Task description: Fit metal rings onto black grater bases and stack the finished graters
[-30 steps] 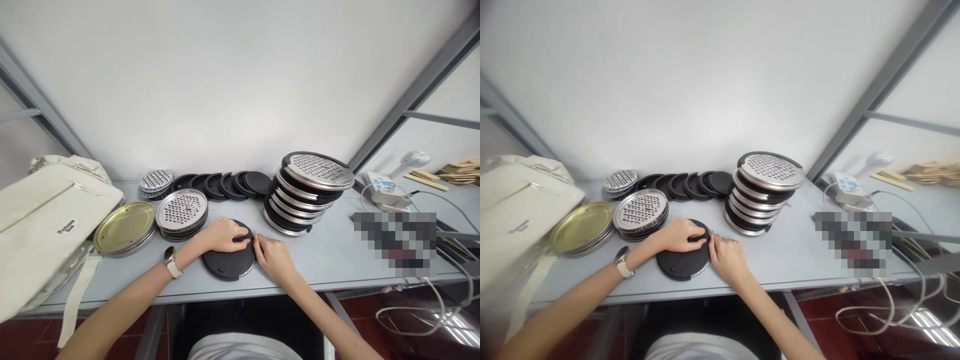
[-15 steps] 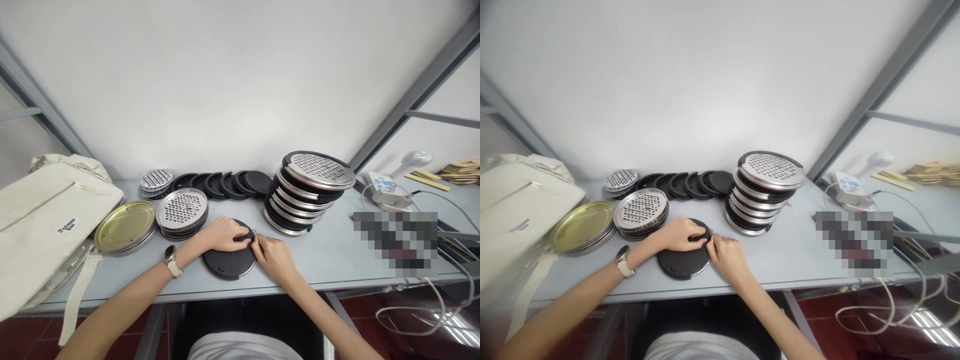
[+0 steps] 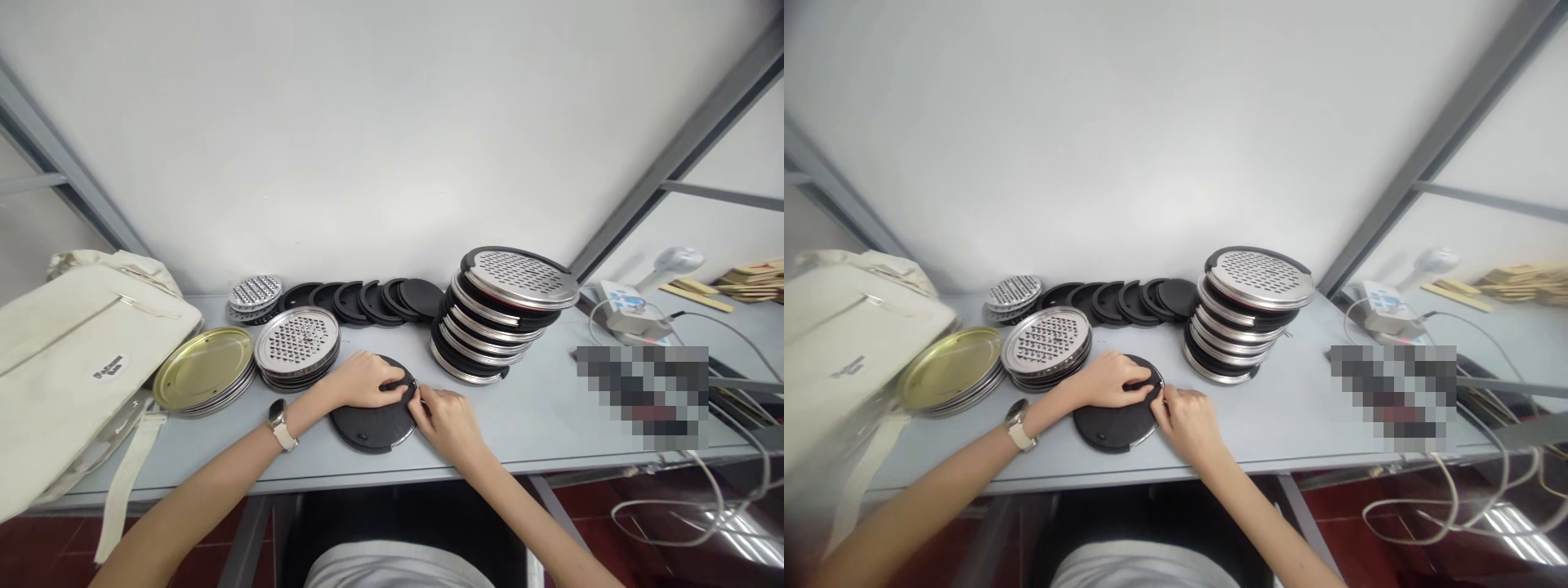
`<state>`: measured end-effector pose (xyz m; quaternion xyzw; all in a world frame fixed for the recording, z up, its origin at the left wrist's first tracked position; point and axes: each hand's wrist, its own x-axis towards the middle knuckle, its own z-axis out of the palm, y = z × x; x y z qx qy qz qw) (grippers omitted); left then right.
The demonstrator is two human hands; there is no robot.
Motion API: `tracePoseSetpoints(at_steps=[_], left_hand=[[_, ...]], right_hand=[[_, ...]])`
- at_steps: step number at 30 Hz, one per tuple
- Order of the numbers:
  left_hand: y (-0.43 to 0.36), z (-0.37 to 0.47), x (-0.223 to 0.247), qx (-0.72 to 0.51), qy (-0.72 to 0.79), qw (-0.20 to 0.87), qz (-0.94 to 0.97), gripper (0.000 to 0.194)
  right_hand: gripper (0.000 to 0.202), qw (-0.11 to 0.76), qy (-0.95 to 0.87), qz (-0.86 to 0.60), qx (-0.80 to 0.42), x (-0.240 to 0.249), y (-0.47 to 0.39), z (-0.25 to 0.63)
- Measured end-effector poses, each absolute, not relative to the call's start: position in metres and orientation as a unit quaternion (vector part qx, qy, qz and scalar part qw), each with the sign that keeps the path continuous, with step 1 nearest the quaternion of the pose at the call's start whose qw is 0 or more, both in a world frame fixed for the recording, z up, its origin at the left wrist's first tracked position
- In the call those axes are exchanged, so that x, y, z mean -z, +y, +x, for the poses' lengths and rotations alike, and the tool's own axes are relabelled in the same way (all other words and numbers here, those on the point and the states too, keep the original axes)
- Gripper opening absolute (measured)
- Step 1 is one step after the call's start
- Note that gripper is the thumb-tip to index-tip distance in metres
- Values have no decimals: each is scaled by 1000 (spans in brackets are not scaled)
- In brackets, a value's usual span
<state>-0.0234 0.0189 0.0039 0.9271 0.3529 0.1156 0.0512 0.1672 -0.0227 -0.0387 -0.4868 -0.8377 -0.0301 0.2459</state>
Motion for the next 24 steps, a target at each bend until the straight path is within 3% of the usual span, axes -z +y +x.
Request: tracePoseSetpoints(at_steps=[14,24], left_hand=[[17,-25,-2,-119,326,23,938,25],[17,-25,0,-115,327,15,938,27]], right_hand=[[21,276,-809,-511,-86,34,-19,168],[21,241,-826,-499,-101,38,-14,170]])
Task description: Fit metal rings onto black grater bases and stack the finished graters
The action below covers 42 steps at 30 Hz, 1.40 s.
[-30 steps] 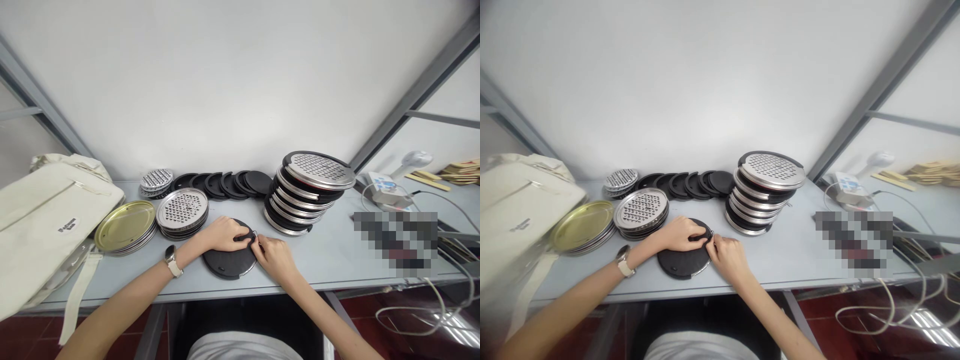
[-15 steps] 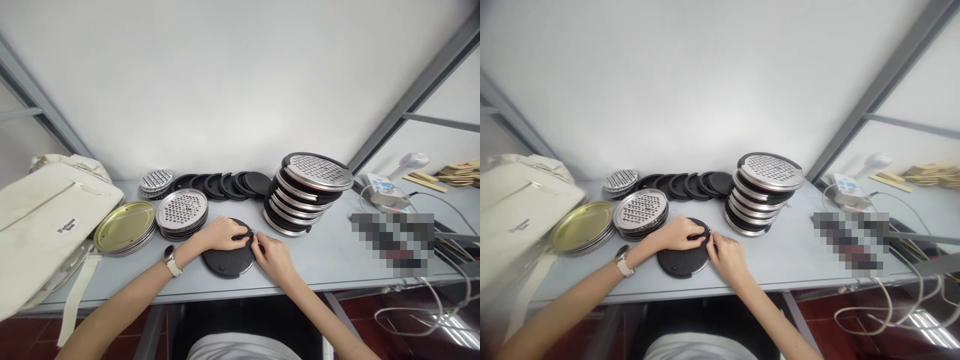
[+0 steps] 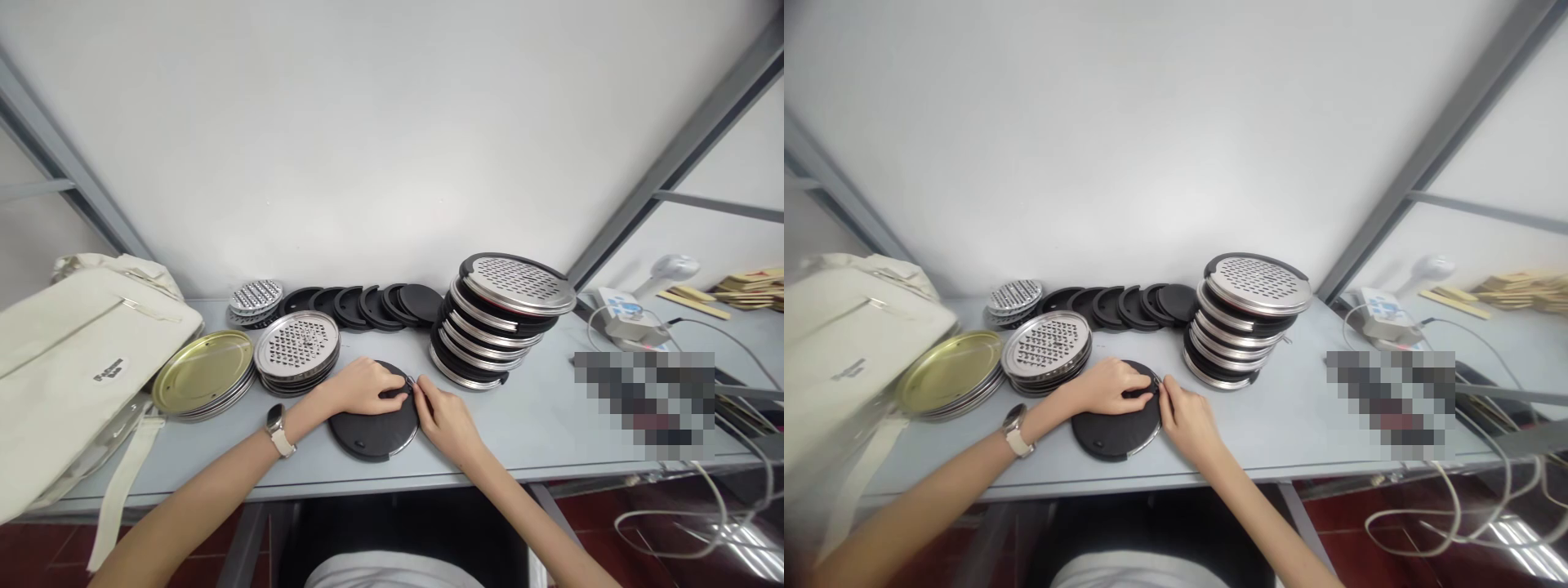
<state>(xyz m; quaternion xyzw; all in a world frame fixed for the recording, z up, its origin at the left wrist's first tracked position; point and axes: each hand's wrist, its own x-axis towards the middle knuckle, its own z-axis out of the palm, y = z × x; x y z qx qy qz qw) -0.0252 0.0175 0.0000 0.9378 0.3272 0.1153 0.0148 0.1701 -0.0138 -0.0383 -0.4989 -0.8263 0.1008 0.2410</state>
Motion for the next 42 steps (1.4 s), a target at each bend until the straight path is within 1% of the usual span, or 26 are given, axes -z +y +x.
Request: tracePoseSetpoints(at_steps=[6,29,33,34,37,42], left_hand=[[17,-24,-1,-121,332,17,936,27],[16,-23,-3,-105,339,17,935,28],[14,-22,-6,-94,361,12,928,20],[13,-22,-7,-93,370,9,924,22],[11,-22,-10,-90,377,5,922,36],[11,-22,-11,-90,341,17,936,31]], right_hand=[[23,232,-826,-500,-118,38,-11,171],[26,227,-834,-491,-109,35,-13,173],[26,225,-834,-491,-109,34,-14,173],[26,225,-834,-492,-109,35,-14,173],[25,225,-833,-494,-105,37,-13,173],[26,220,-834,-496,-100,37,-14,172]])
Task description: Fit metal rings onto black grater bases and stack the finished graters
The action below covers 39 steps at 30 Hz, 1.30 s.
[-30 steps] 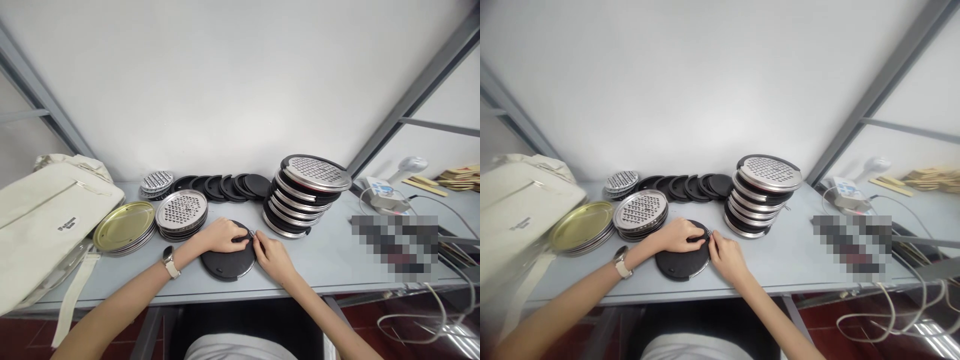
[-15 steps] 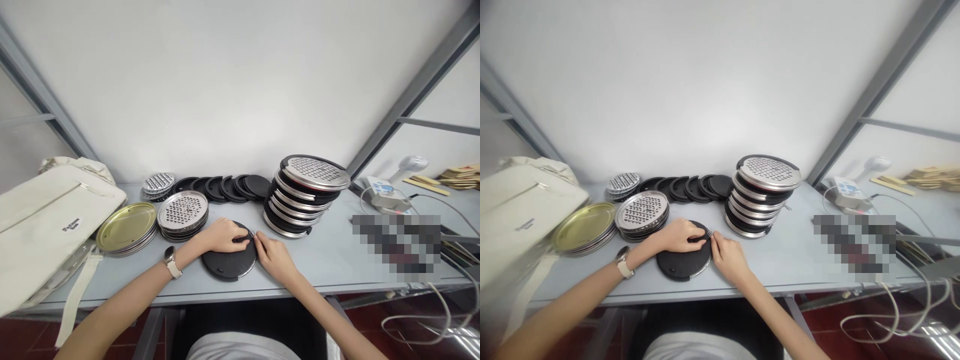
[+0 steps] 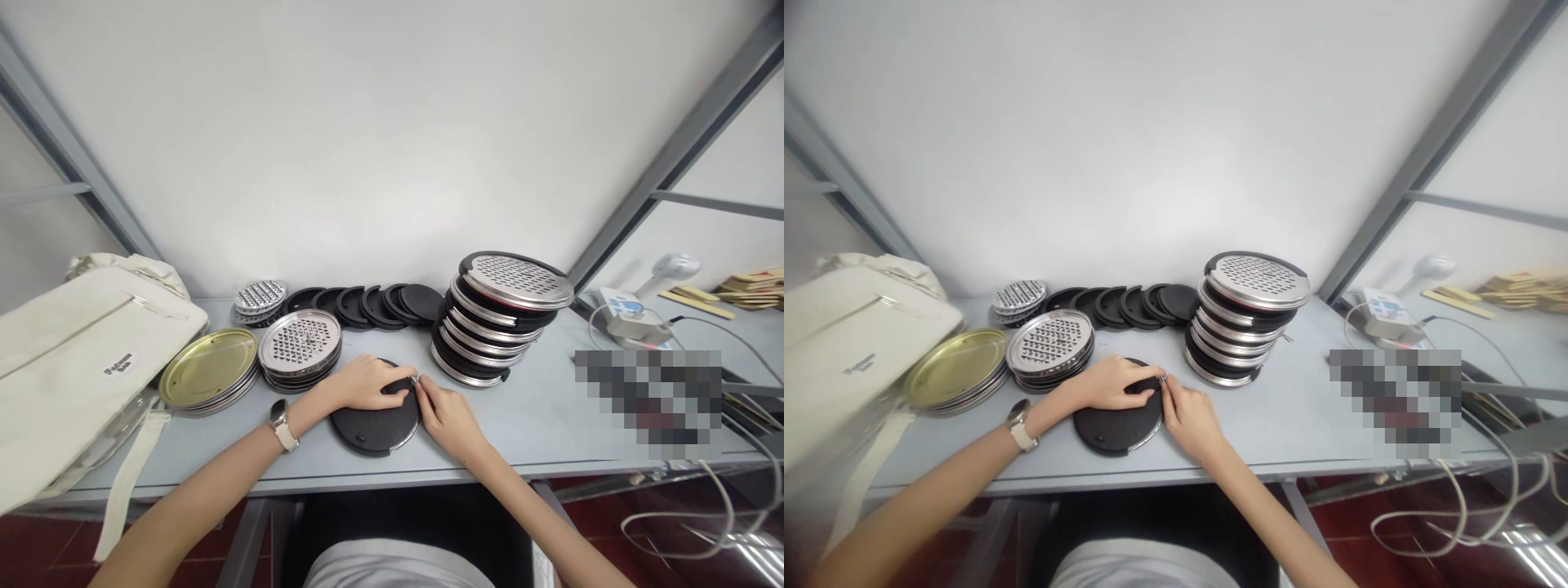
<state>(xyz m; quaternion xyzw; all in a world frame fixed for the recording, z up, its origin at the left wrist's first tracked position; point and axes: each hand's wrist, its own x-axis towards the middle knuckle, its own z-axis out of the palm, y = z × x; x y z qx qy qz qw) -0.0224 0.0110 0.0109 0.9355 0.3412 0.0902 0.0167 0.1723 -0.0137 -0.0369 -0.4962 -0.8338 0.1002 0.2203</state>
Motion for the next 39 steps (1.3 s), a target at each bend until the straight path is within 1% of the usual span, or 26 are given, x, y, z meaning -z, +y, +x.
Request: tracePoseSetpoints(at_steps=[9,24,30,39], left_hand=[[12,-23,-10,-91,341,25,935,24],[13,-22,-9,-90,349,33,932,29],[15,-22,-8,-107,350,65,928,27],[17,-25,-6,-139,349,144,915,24]], right_hand=[[25,208,-834,-503,-88,36,-14,171],[26,208,-834,-507,-63,41,-13,170],[27,210,-833,-508,-67,39,-13,169],[25,200,-833,-511,-69,39,-14,170]])
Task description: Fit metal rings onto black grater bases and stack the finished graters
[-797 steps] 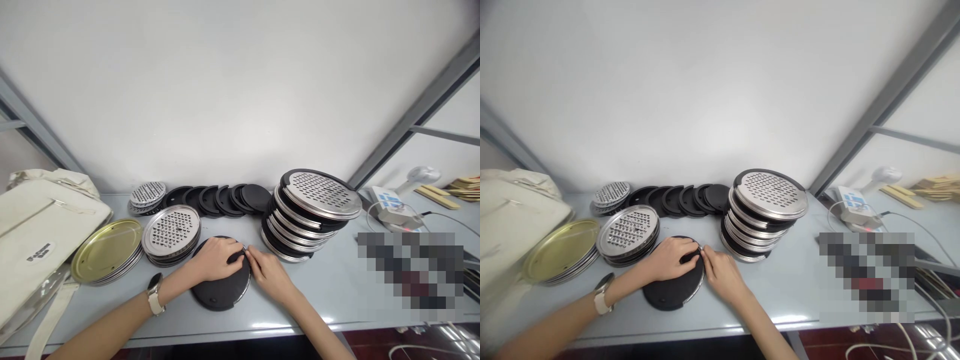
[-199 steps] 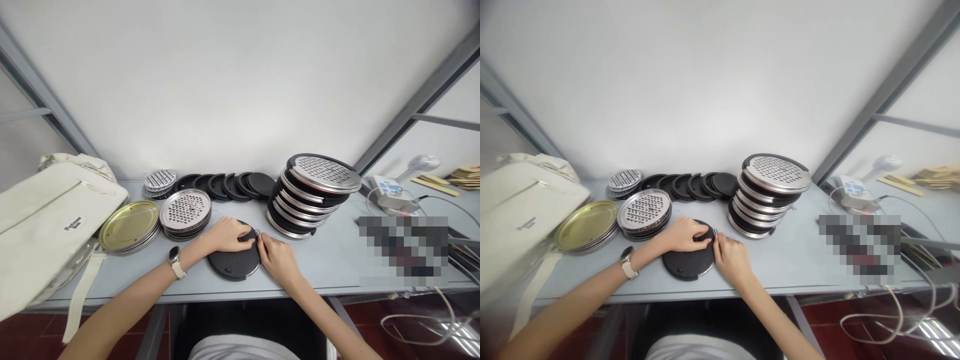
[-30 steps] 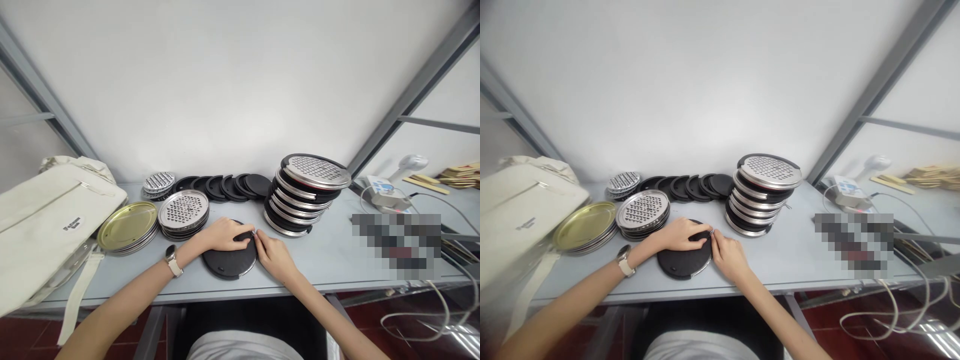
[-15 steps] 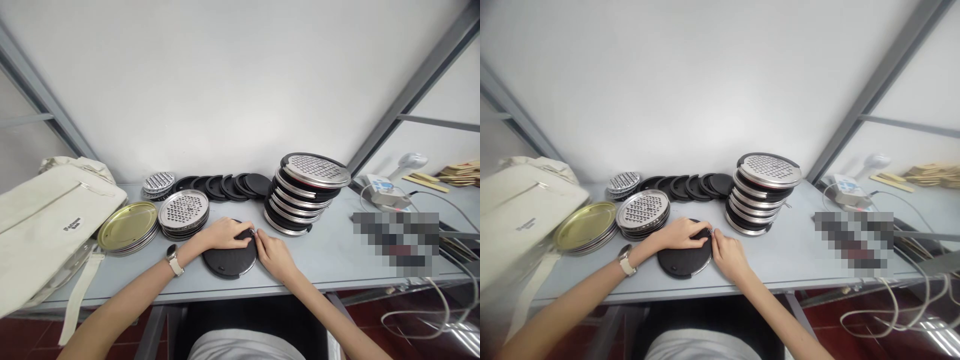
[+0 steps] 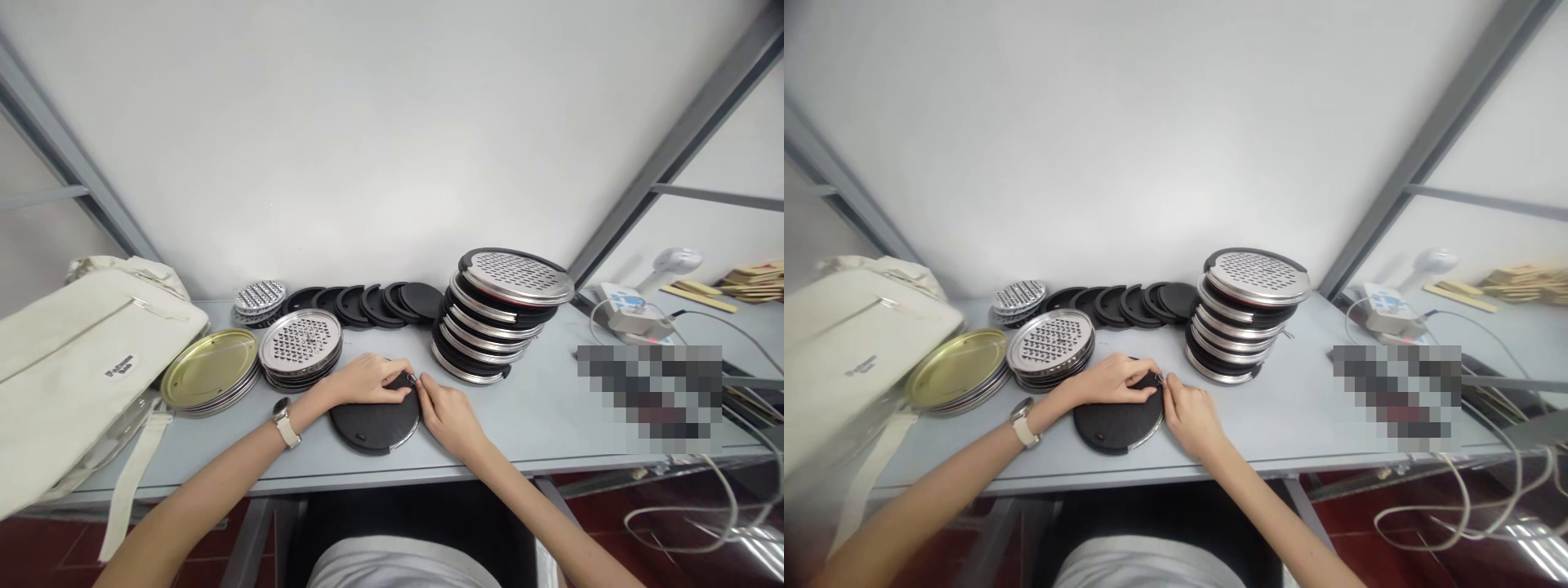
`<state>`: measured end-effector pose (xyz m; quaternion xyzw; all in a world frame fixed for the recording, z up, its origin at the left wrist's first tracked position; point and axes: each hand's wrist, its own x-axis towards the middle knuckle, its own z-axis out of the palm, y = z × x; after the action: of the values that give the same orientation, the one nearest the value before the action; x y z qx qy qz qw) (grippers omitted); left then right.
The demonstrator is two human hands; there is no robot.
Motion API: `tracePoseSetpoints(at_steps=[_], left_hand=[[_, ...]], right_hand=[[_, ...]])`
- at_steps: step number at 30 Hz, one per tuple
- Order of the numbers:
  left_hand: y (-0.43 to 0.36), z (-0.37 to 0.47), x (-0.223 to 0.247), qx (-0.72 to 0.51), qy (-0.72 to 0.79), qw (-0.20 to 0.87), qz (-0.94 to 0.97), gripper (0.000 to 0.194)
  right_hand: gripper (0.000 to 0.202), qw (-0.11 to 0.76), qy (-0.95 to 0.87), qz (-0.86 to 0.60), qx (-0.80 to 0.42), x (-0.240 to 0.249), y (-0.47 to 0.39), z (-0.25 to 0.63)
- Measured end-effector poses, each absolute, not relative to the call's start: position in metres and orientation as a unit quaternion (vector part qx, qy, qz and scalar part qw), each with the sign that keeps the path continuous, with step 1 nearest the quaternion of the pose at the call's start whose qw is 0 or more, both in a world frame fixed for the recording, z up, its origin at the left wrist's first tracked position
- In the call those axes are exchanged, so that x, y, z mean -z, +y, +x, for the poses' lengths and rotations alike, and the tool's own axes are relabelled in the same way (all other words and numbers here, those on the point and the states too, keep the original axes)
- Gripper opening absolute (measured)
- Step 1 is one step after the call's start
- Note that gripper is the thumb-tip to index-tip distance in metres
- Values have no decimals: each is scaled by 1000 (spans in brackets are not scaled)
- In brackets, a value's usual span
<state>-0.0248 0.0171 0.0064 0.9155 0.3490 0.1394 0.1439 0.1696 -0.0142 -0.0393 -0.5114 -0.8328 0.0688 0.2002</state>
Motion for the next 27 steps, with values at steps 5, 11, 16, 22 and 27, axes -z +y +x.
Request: tracePoseSetpoints(at_steps=[5,11,16,22,27], left_hand=[[17,-25,-7,-140,350,159,912,24],[18,-25,-5,-146,347,165,912,26],[18,-25,-2,-150,347,147,914,31],[17,-24,-2,-142,349,128,917,33],[17,-23,-3,-141,337,122,923,35]], right_hand=[[25,203,-833,-511,-69,38,-14,169],[26,198,-831,-514,-75,35,-15,169],[27,199,-835,-508,-69,35,-16,169],[27,198,-843,-499,-24,39,-17,168],[26,204,-845,-494,5,39,-17,167]])
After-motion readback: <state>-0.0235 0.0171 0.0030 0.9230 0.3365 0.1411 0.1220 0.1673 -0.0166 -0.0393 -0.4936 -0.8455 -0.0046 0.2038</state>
